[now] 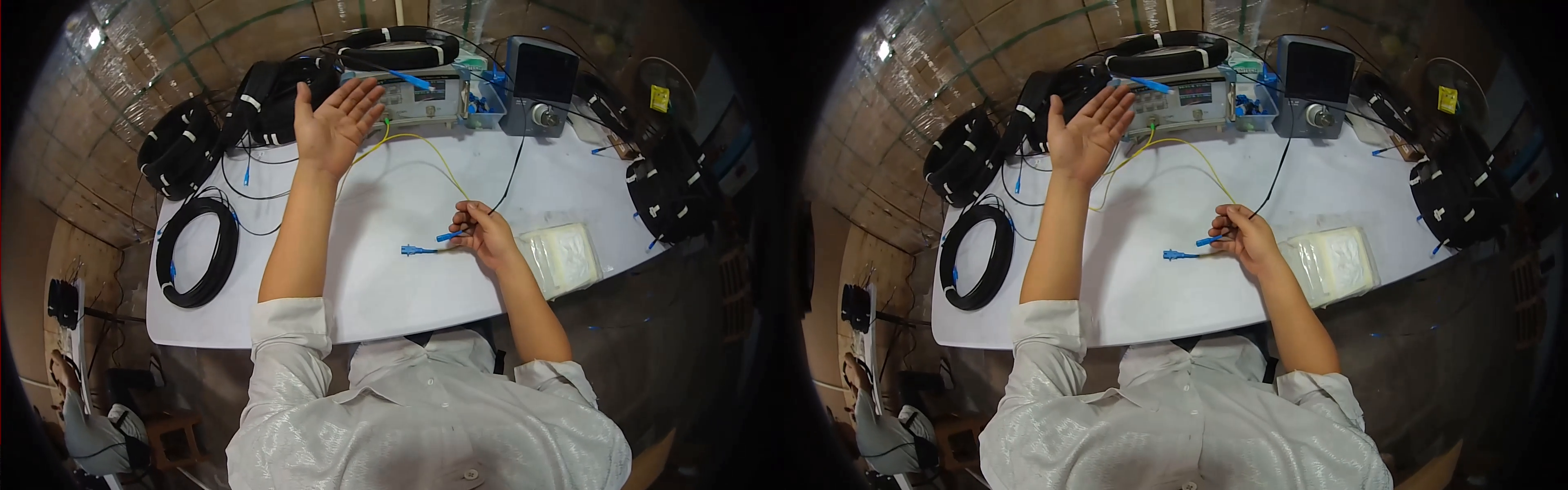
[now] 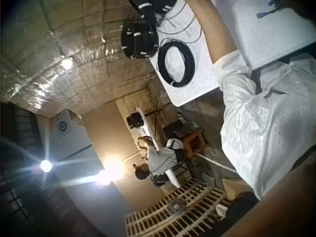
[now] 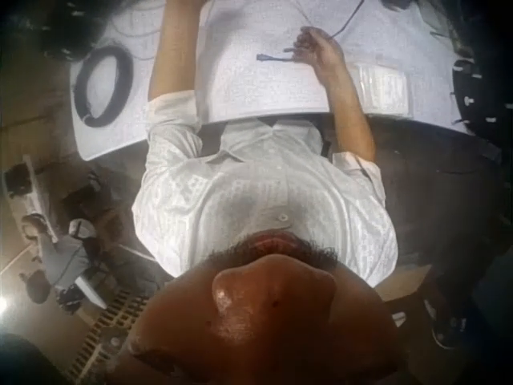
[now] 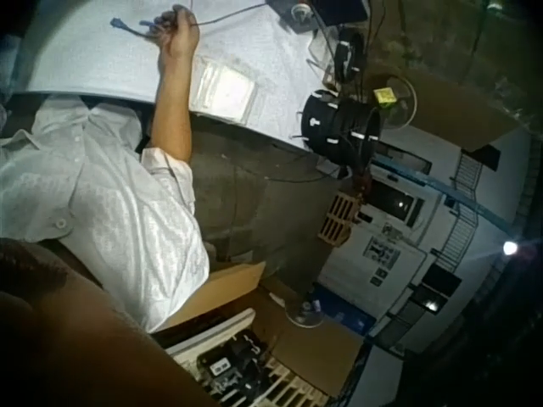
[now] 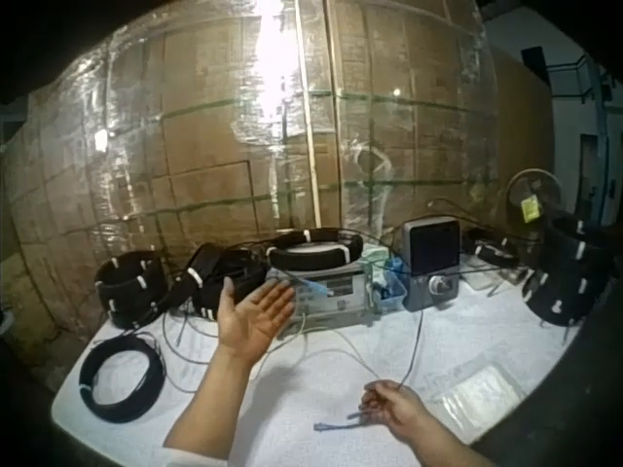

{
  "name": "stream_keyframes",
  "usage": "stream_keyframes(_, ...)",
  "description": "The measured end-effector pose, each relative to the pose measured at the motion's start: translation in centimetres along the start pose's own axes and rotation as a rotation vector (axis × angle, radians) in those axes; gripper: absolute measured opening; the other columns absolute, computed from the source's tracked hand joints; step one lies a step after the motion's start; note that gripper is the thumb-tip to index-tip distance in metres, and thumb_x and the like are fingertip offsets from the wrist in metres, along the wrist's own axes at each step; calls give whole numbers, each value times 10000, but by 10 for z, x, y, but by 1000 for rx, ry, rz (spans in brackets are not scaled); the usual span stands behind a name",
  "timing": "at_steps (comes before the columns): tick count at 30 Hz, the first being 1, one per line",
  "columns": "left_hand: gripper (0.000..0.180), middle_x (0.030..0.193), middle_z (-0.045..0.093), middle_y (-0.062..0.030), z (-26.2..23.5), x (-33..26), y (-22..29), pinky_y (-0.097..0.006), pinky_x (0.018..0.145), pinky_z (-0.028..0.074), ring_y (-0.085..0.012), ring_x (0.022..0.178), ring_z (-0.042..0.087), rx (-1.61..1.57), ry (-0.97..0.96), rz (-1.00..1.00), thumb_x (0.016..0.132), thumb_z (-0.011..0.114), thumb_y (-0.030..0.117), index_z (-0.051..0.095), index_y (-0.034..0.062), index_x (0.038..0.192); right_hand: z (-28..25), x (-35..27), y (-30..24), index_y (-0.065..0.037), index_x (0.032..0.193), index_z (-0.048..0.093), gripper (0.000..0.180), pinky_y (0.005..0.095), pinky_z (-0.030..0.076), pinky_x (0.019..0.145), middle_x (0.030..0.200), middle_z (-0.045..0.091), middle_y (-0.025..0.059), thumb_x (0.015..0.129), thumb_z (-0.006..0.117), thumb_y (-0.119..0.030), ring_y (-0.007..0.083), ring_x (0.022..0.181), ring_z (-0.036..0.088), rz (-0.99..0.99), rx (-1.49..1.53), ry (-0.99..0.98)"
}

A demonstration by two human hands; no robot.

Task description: Testing fiber optic cables using an optical power meter and a visual fault locator at a factory workbench.

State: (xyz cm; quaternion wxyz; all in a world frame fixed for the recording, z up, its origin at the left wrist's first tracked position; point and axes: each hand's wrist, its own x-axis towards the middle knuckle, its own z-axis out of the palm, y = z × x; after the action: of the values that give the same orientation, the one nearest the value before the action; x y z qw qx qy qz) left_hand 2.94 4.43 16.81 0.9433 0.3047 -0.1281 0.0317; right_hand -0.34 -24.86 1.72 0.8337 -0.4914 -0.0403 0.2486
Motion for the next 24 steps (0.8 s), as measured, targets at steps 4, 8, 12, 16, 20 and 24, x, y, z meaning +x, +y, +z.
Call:
stream_keyframes(4, 820, 1456, 384, -284, 16, 10, -3, -493, 1119, 372, -396, 1360, 397, 44, -49, -7, 981, 391, 574, 288, -109, 1421, 18, -5, -4, 3, 1169, 562, 390, 358, 602, 723, 983, 657, 116, 1035, 431, -339, 222, 900, 669, 11, 16, -16)
stream_keyframes(8, 637, 1430, 426, -274, 39, 25, -2, -489, 1083, 420, -389, 1315, 459, 135, -107, -26, 1013, 445, 431, 348, -73, 1390, 34, -9, -9, 23, 1230, 555, 471, 381, 580, 816, 1050, 631, 124, 1040, 417, -385, 216, 942, 652, 11, -63, -172)
stream_keyframes(12, 389, 1262, 591, -188, 42, 29, -4, -434, 972, 520, -329, 1181, 587, 295, -35, 87, 1010, 504, 301, 508, 22, 1282, 41, -14, -11, -23, 1159, 627, 370, 284, 551, 735, 905, 639, 59, 1022, 498, -342, 131, 802, 632, 34, -285, -268)
stream_keyframes(16, 304, 1106, 653, -132, 23, -3, -32, -422, 903, 535, -272, 1013, 661, 424, -165, -65, 989, 531, 282, 560, 50, 1182, 33, -11, -12, -14, 1091, 631, 254, 265, 538, 704, 778, 630, 26, 992, 576, -241, 122, 714, 624, -4, -283, -271)
stream_keyframes(20, 174, 1036, 665, -103, -17, -41, -66, -414, 872, 539, -265, 990, 671, 514, -69, -187, 966, 572, 232, 563, 78, 1048, 31, 9, -11, -5, 1082, 595, 210, 305, 548, 744, 845, 656, 59, 985, 581, -192, 169, 793, 654, -209, -215, -129)
stream_keyframes(24, 228, 926, 677, -104, -49, -64, -97, -344, 812, 571, -202, 870, 678, 698, -46, -244, 978, 579, 180, 604, -11, 1100, 33, 29, -6, 15, 1097, 603, 238, 292, 561, 799, 946, 703, 109, 954, 635, -172, 166, 862, 684, -279, -206, -60)
